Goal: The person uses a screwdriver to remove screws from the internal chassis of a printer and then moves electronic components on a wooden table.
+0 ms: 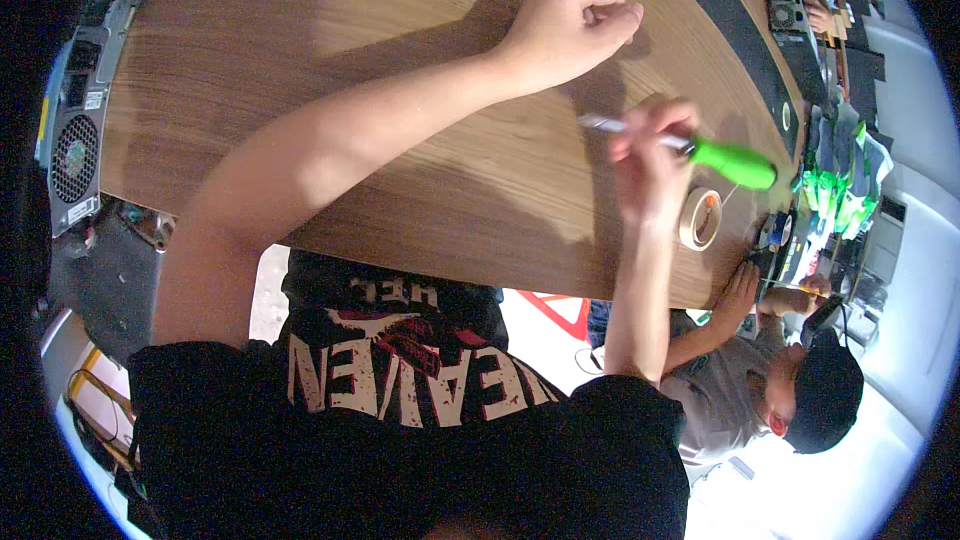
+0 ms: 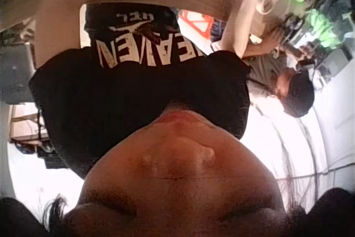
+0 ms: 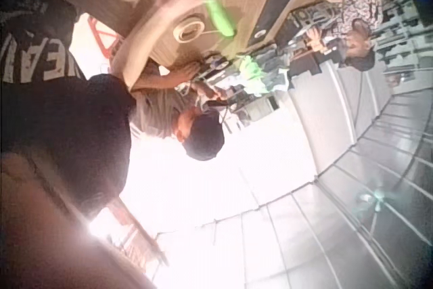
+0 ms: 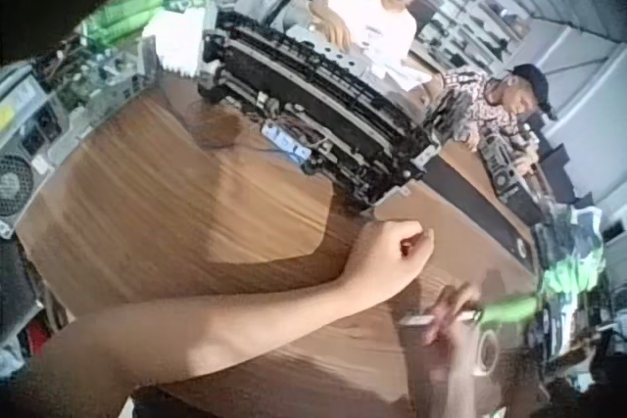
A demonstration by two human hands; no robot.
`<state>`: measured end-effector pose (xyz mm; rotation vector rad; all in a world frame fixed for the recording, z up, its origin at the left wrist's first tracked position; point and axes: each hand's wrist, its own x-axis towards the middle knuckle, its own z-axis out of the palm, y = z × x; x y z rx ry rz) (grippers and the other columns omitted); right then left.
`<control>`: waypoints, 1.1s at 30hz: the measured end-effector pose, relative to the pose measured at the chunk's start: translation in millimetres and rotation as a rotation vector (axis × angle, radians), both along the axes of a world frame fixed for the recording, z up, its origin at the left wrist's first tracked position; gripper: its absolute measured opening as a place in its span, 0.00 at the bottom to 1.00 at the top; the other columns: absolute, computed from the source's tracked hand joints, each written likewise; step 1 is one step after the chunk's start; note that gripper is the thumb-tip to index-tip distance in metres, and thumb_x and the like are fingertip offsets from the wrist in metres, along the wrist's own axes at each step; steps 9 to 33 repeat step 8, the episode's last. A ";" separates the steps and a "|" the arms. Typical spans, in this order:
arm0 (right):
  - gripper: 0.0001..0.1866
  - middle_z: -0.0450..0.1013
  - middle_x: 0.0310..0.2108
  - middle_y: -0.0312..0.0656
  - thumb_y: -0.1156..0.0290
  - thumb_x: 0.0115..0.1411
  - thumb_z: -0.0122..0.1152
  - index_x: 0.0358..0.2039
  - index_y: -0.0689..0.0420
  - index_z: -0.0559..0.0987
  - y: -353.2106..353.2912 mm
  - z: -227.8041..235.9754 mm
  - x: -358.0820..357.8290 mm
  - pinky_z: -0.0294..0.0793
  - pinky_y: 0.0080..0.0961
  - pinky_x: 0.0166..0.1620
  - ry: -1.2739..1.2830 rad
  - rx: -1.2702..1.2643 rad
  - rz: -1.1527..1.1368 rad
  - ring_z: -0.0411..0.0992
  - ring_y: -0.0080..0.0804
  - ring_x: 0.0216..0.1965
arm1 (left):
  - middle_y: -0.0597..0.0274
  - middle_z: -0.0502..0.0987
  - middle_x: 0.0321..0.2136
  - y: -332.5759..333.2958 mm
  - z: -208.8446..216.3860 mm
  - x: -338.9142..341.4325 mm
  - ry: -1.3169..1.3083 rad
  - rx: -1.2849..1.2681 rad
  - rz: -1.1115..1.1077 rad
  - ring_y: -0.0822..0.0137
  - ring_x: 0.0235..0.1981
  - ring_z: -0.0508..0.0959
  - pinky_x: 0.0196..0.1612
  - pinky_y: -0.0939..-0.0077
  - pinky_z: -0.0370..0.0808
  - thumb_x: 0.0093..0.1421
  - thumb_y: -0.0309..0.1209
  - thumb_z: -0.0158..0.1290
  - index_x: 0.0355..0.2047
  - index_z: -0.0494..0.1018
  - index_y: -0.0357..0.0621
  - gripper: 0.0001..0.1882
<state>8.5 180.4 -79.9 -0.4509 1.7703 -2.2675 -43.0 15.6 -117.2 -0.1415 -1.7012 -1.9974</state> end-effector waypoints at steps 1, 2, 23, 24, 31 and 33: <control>0.12 0.67 0.27 0.40 0.83 0.55 0.60 0.29 0.56 0.65 -12.9 -1.0 23.6 0.74 0.21 0.22 0.026 0.092 -0.071 0.71 0.28 0.21 | 0.52 0.73 0.13 0.6 1.0 1.7 -0.028 -0.027 -0.015 0.55 0.15 0.76 0.21 0.64 0.70 0.53 0.37 0.55 0.16 0.74 0.39 0.15; 0.13 0.67 0.27 0.42 0.84 0.54 0.60 0.28 0.57 0.64 -21.7 -3.5 40.2 0.76 0.25 0.22 0.112 0.177 -0.076 0.73 0.31 0.21 | 0.52 0.73 0.13 0.9 0.7 2.6 -0.033 -0.020 -0.018 0.55 0.15 0.76 0.21 0.64 0.70 0.53 0.37 0.55 0.16 0.74 0.39 0.15; 0.13 0.66 0.35 0.48 0.72 0.58 0.62 0.28 0.59 0.65 -36.0 -22.1 82.7 0.77 0.38 0.46 0.252 0.360 -0.042 0.76 0.40 0.35 | 0.54 0.74 0.14 2.0 2.5 3.0 -0.024 -0.104 -0.104 0.56 0.17 0.77 0.23 0.66 0.72 0.53 0.39 0.55 0.17 0.77 0.42 0.14; 0.13 0.66 0.35 0.48 0.72 0.58 0.62 0.28 0.59 0.65 -36.0 -22.1 82.7 0.77 0.38 0.46 0.252 0.360 -0.042 0.76 0.40 0.35 | 0.54 0.74 0.14 2.0 2.5 3.0 -0.024 -0.104 -0.104 0.56 0.17 0.77 0.23 0.66 0.72 0.53 0.39 0.55 0.17 0.77 0.42 0.14; 0.13 0.66 0.35 0.48 0.72 0.58 0.62 0.28 0.59 0.65 -36.0 -22.1 82.7 0.77 0.38 0.46 0.252 0.360 -0.042 0.76 0.40 0.35 | 0.54 0.74 0.14 2.0 2.5 3.0 -0.024 -0.104 -0.104 0.56 0.17 0.77 0.23 0.66 0.72 0.53 0.39 0.55 0.17 0.77 0.42 0.14; 0.13 0.66 0.35 0.48 0.72 0.58 0.62 0.28 0.59 0.65 -36.0 -22.1 82.7 0.77 0.38 0.46 0.252 0.360 -0.042 0.76 0.40 0.35 | 0.54 0.74 0.14 2.0 2.5 3.0 -0.024 -0.104 -0.104 0.56 0.17 0.77 0.23 0.66 0.72 0.53 0.39 0.55 0.17 0.77 0.42 0.14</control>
